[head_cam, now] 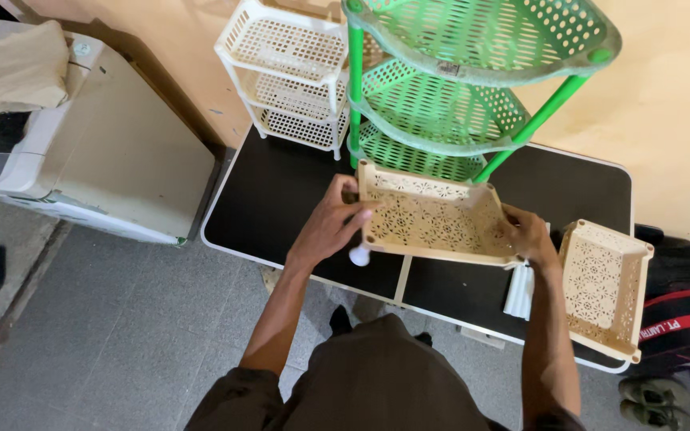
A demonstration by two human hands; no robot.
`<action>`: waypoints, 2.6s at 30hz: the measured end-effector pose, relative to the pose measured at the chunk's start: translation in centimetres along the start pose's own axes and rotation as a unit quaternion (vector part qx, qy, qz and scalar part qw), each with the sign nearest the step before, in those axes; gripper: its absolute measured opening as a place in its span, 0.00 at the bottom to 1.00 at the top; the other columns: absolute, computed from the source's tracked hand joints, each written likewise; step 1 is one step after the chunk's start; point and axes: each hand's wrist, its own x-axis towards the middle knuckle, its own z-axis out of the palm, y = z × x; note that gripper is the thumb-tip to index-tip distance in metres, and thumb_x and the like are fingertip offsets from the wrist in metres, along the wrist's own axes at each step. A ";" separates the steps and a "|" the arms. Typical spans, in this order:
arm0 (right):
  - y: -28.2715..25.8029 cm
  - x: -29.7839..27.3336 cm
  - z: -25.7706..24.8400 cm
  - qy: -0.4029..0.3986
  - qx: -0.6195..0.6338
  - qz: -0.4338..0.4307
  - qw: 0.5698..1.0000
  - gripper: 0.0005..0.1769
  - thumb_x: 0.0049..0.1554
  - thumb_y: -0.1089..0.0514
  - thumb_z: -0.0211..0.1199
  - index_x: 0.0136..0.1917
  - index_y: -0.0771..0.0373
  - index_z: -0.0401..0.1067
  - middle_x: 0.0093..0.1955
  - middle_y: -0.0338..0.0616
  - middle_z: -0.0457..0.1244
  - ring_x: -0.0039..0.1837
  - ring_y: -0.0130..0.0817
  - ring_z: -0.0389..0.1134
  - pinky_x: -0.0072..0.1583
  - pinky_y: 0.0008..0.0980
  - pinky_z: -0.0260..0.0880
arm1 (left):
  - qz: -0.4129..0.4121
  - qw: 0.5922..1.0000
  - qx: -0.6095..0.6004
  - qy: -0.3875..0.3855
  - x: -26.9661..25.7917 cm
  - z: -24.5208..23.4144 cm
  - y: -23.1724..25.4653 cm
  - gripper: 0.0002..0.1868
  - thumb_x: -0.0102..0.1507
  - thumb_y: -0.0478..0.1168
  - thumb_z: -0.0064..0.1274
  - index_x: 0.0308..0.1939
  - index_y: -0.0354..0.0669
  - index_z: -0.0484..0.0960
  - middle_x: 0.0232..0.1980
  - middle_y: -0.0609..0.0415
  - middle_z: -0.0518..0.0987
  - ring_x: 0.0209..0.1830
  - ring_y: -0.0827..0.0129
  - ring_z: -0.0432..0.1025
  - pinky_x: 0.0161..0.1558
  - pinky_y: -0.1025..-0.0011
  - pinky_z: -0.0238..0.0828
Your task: The person assembles a small plastic storage unit by inserting white plastic rods into the corners of beige trays. The person repeatedly inserts and removes the rods, then places the trays on a black table. The person also handles a green plastic basket and a white plastic rack.
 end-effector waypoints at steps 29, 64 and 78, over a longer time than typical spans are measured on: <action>-21.4 -7.9 2.3 0.142 0.241 -0.196 0.940 0.15 0.58 0.56 0.69 0.51 0.70 0.73 0.44 0.45 0.71 0.44 0.28 0.73 0.42 0.28 0.72 | -0.152 0.970 0.103 0.162 1.1 4.2 7.8 0.21 0.71 0.50 0.50 0.28 0.40 0.76 0.26 0.49 0.80 0.22 0.54 0.76 0.23 0.59 0.66; -7.3 -4.9 4.7 0.155 0.271 -0.252 0.916 0.17 0.70 0.64 0.52 0.71 0.69 0.63 0.50 0.48 0.63 0.48 0.30 0.65 0.48 0.31 0.70 | 0.072 0.985 -0.007 0.159 0.5 2.2 0.8 0.13 0.78 0.43 0.46 0.63 0.49 0.80 0.52 0.50 0.85 0.47 0.63 0.81 0.44 0.64 0.80; 8.4 0.3 9.8 -0.118 0.245 0.176 0.946 0.39 0.60 0.26 0.54 0.60 0.60 0.81 0.43 0.39 0.72 0.45 0.20 0.68 0.48 0.29 0.63 | 0.115 0.969 -0.192 -0.100 -2.1 2.9 -3.8 0.19 0.59 0.33 0.63 0.50 0.61 0.88 0.48 0.65 0.84 0.56 0.67 0.74 0.69 0.55 0.67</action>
